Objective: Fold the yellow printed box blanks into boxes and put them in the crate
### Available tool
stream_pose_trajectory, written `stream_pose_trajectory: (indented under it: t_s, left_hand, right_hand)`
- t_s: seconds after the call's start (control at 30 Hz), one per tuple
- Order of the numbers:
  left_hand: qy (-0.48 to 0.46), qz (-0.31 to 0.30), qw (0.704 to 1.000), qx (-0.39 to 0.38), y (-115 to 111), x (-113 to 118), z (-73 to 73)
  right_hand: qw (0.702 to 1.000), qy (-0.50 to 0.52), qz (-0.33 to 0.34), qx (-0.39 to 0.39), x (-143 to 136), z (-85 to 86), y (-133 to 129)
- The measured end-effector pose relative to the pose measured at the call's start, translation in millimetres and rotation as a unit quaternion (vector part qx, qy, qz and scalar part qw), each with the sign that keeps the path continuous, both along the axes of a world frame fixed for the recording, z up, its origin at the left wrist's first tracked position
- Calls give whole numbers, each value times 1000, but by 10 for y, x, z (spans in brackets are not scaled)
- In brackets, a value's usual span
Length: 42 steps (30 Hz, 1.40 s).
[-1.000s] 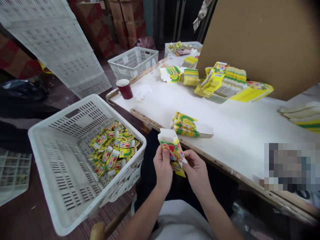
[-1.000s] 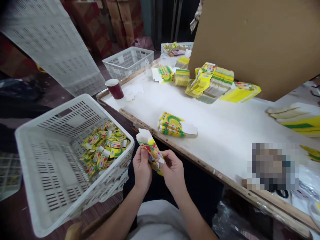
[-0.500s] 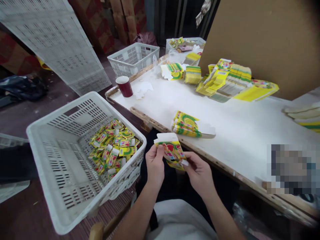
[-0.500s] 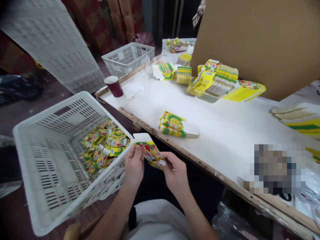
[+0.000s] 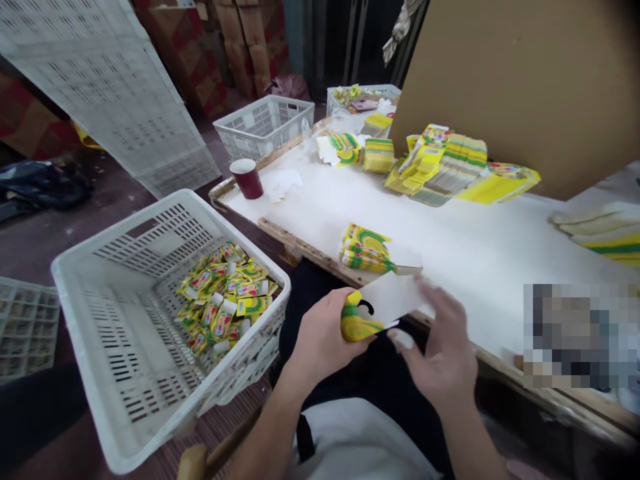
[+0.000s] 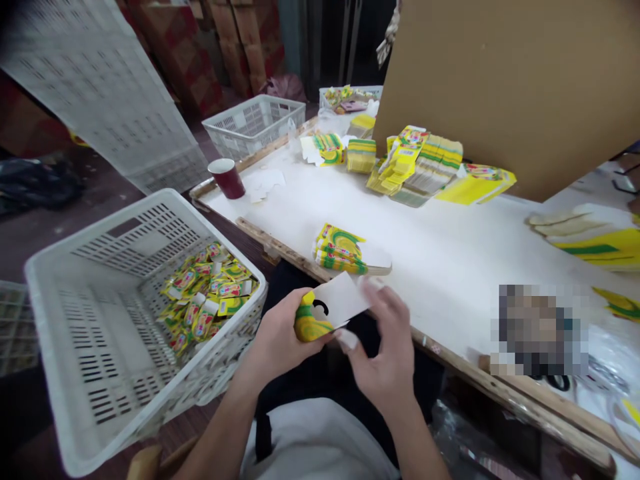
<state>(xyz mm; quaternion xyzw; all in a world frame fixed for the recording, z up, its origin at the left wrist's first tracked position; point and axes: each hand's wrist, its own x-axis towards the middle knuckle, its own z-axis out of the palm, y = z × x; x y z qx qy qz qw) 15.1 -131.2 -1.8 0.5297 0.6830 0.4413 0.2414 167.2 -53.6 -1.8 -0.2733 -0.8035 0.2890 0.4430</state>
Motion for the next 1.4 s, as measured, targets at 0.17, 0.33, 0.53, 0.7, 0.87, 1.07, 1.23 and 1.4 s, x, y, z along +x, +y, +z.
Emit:
stream_pose_trajectory:
  t_s: [0.17, 0.33, 0.53, 0.7, 0.87, 1.07, 1.23, 1.4]
  left_hand:
    - [31, -62, 997, 33, 15, 97, -29]
    - [58, -109, 990, 76, 36, 148, -76]
    - [27, -86, 996, 19, 41, 115, -163]
    - [12, -18, 997, 71, 60, 125, -240]
    - [26, 95, 987, 130, 66, 35, -192]
    - [-355, 95, 903, 224, 43, 129, -112]
    - [-527, 185, 790, 254, 62, 177, -96]
    - [-535, 199, 779, 258, 69, 211, -82]
  right_hand:
    - [925, 88, 76, -361, -79, -114, -18]
    - [814, 112, 190, -538, -144, -131, -4]
    - [911, 39, 158, -378, -125, -134, -73]
    - [971, -112, 143, -153, -103, -115, -60]
    - [979, 5, -18, -202, -91, -112, 72]
    - [990, -66, 53, -113, -63, -232, -14]
    - [978, -104, 124, -130, -14, -194, -30]
    - [960, -61, 159, -223, -42, -171, 16]
